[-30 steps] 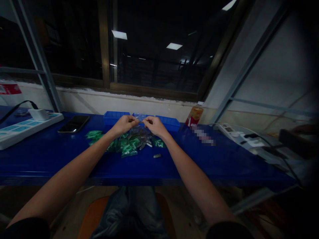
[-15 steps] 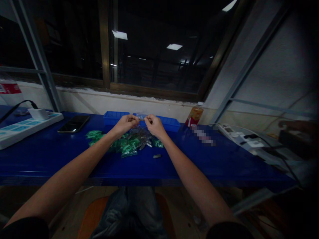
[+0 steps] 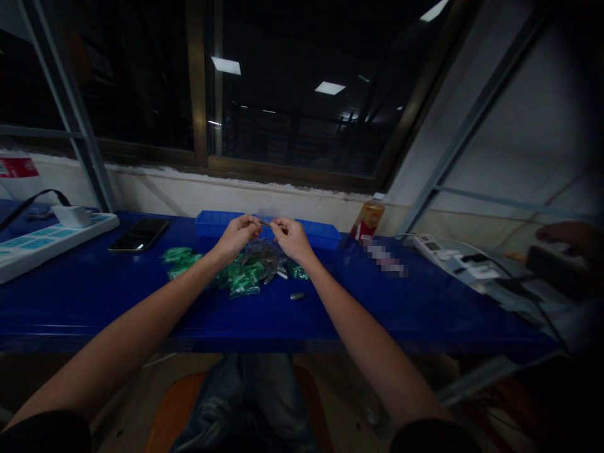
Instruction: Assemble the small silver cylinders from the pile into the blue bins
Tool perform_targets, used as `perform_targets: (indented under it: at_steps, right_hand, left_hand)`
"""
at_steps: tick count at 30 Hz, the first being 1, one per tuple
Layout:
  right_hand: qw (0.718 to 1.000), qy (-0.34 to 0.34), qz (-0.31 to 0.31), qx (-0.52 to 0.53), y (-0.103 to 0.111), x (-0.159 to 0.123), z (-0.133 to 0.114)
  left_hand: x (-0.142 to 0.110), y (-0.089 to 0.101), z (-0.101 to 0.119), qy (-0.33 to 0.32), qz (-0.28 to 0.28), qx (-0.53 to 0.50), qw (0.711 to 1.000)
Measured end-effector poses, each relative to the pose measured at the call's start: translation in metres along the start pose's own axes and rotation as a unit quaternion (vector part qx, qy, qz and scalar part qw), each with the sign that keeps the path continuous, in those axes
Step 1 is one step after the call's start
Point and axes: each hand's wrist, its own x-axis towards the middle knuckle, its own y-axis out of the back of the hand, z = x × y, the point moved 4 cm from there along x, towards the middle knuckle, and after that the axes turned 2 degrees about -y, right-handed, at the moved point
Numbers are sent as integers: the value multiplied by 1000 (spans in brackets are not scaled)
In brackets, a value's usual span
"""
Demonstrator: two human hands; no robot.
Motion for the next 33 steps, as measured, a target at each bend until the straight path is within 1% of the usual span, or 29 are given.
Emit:
perform_targets:
  at_steps: [6,12,17,22,25,29,33]
  right_hand:
    - [998,-27,-15,48,-4,-1,-3]
    - [999,-20,-5,37,-2,-2,-7]
    - [999,-24,-10,36,-2,-1,-6]
    - [1000,-23,2,20,-1,-1,-5]
    - [1000,-19,7,3,-4,-2,-4]
    - [1000,-18,16,-7,-6,-2,-4]
    - [1000,-19,19,-7,-6,-3,-4]
  left_hand:
    - [-1,0,-1,-4,1,-20,1000]
    - [-2,-2,-2,-3,-4,-24,1000]
    - [-3,-1,3,0,9,-20,1000]
    - [-5,1,10,30,-4,4,1000]
    - [-3,4,11,39,3,26,999]
    - [-1,7,9,43,13,25,999]
    - [-1,8,11,61,-5,25,998]
